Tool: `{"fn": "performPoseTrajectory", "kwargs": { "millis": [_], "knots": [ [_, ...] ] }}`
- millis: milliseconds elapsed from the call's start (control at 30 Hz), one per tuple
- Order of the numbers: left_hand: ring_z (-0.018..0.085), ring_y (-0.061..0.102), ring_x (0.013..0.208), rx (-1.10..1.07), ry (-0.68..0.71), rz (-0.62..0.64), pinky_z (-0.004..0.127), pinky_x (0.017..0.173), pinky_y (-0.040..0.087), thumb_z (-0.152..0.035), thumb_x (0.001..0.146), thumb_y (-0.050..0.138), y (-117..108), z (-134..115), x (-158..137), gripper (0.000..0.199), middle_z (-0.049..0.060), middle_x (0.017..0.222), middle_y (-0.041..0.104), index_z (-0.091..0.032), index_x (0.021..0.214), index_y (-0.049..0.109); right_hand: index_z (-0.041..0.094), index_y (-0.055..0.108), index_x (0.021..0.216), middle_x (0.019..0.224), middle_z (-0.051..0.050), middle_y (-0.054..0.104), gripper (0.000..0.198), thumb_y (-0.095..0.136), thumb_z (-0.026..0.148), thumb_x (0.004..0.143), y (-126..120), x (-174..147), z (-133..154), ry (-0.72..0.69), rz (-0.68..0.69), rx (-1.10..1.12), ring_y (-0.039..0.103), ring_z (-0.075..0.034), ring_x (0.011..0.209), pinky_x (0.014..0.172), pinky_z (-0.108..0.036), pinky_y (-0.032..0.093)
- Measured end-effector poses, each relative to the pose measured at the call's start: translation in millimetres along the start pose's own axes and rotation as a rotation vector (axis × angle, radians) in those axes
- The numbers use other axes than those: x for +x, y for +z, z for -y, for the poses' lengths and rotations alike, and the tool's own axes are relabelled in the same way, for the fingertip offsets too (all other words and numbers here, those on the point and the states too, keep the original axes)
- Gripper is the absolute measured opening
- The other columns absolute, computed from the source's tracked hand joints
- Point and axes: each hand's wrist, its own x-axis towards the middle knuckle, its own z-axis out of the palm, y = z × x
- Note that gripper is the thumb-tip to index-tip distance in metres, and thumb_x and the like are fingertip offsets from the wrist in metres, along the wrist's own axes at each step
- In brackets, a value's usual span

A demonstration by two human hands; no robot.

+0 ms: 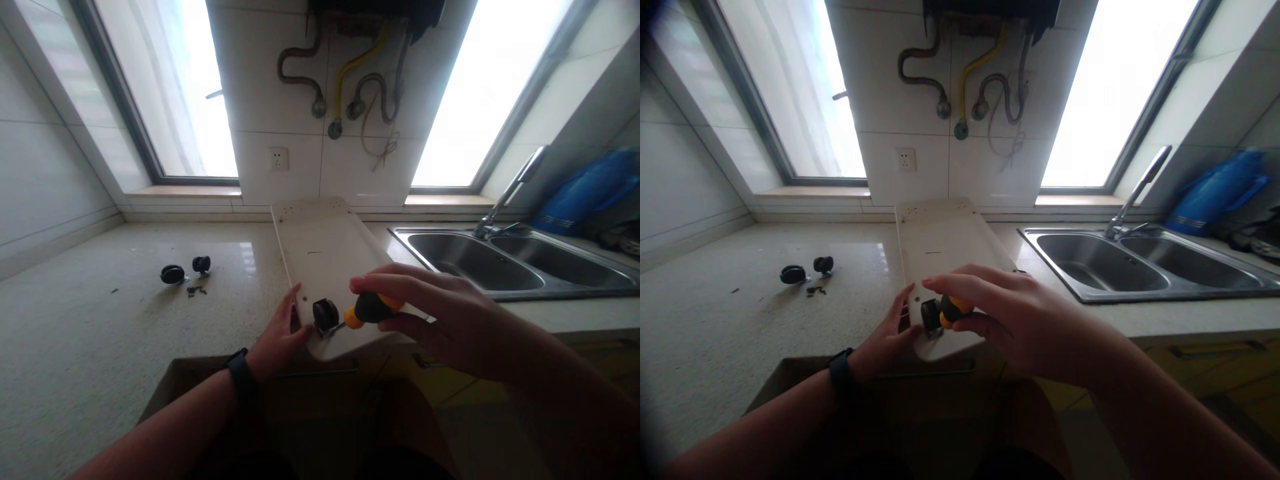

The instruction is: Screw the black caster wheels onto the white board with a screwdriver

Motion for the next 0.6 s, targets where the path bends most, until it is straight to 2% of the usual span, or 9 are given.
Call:
{"fn": "performPoseTrajectory", "kwargs": {
  "millis": [67, 167, 233, 300, 333, 400, 467, 533, 600],
  "knots": [
    [0.039, 0.044, 0.143, 0.009, 0.002, -0.004, 0.064, 0.117, 0.033, -0.044, 0.091, 0.069, 0, 2, 0, 0.093, 0.021, 0.160, 0.038, -0.024, 0.161, 0.012, 0.019, 0.059, 0.129, 0.108, -0.007, 0.072, 0.039, 0.070, 0.031, 0.094, 5, 2, 0, -0.026, -0.111, -0.059, 0.069, -0.013, 0.088, 0.074, -0.022, 0.055],
    [0.039, 0.043, 0.144, 0.027, -0.008, -0.014, 0.064, 0.117, 0.033, -0.044, 0.091, 0.070, -1, 3, 0, 0.093, 0.021, 0.161, 0.036, -0.024, 0.162, 0.013, 0.016, 0.065, 0.100, 0.078, -0.002, 0.067, 0.037, 0.081, 0.044, 0.081, 13, 6, 3, 0.009, -0.314, -0.206, 0.059, -0.010, 0.061, 0.054, -0.022, 0.047],
    [0.039, 0.043, 0.144, 0.031, -0.007, -0.019, 0.064, 0.117, 0.033, -0.044, 0.090, 0.070, -1, 3, 0, 0.093, 0.022, 0.161, 0.036, -0.024, 0.161, 0.013, 0.017, 0.063, 0.085, 0.067, 0.001, 0.061, 0.034, 0.083, 0.044, 0.079, 16, 8, 5, 0.053, -0.404, -0.302, 0.052, -0.010, 0.052, 0.048, -0.024, 0.041],
    [0.039, 0.043, 0.144, 0.027, -0.002, -0.020, 0.064, 0.117, 0.033, -0.044, 0.091, 0.069, 0, 3, 0, 0.093, 0.022, 0.160, 0.037, -0.023, 0.162, 0.013, 0.018, 0.062, 0.083, 0.067, 0.000, 0.061, 0.031, 0.080, 0.043, 0.082, 16, 8, 5, 0.089, -0.395, -0.331, 0.052, -0.011, 0.053, 0.048, -0.026, 0.042],
    [0.039, 0.043, 0.144, 0.024, 0.001, -0.018, 0.064, 0.117, 0.033, -0.045, 0.091, 0.069, -1, 3, 0, 0.093, 0.022, 0.160, 0.037, -0.023, 0.162, 0.013, 0.017, 0.064, 0.089, 0.072, -0.002, 0.065, 0.028, 0.076, 0.042, 0.086, 15, 7, 4, 0.108, -0.353, -0.306, 0.057, -0.013, 0.057, 0.051, -0.026, 0.045],
    [0.039, 0.042, 0.145, 0.028, 0.003, -0.018, 0.065, 0.117, 0.033, -0.045, 0.090, 0.070, -1, 3, 1, 0.094, 0.022, 0.160, 0.038, -0.022, 0.162, 0.013, 0.016, 0.063, 0.119, 0.099, -0.010, 0.073, 0.032, 0.066, 0.036, 0.094, 13, 4, 3, 0.145, -0.227, -0.188, 0.070, -0.018, 0.080, 0.067, -0.029, 0.056],
    [0.040, 0.040, 0.146, 0.041, 0.005, -0.019, 0.066, 0.117, 0.032, -0.046, 0.090, 0.070, -2, 4, 1, 0.094, 0.023, 0.160, 0.038, -0.022, 0.161, 0.014, 0.019, 0.038, 0.153, 0.137, -0.016, 0.064, 0.057, 0.055, 0.025, 0.099, 9, 0, 1, 0.156, -0.085, -0.034, 0.068, -0.023, 0.115, 0.091, -0.037, 0.057],
    [0.040, 0.040, 0.146, 0.048, 0.011, -0.020, 0.066, 0.117, 0.031, -0.046, 0.090, 0.070, -2, 4, 1, 0.094, 0.022, 0.160, 0.037, -0.022, 0.161, 0.014, 0.026, 0.012, 0.164, 0.154, -0.015, 0.051, 0.076, 0.050, 0.018, 0.099, 5, -4, 0, 0.137, 0.021, 0.097, 0.056, -0.023, 0.135, 0.106, -0.042, 0.051],
    [0.040, 0.040, 0.146, 0.047, 0.018, -0.022, 0.066, 0.117, 0.031, -0.045, 0.090, 0.070, -2, 4, 1, 0.094, 0.022, 0.161, 0.037, -0.022, 0.161, 0.014, 0.030, 0.010, 0.164, 0.153, -0.011, 0.054, 0.079, 0.052, 0.015, 0.099, 3, -5, -1, 0.117, 0.073, 0.172, 0.056, -0.021, 0.136, 0.109, -0.040, 0.049]
  ]
}}
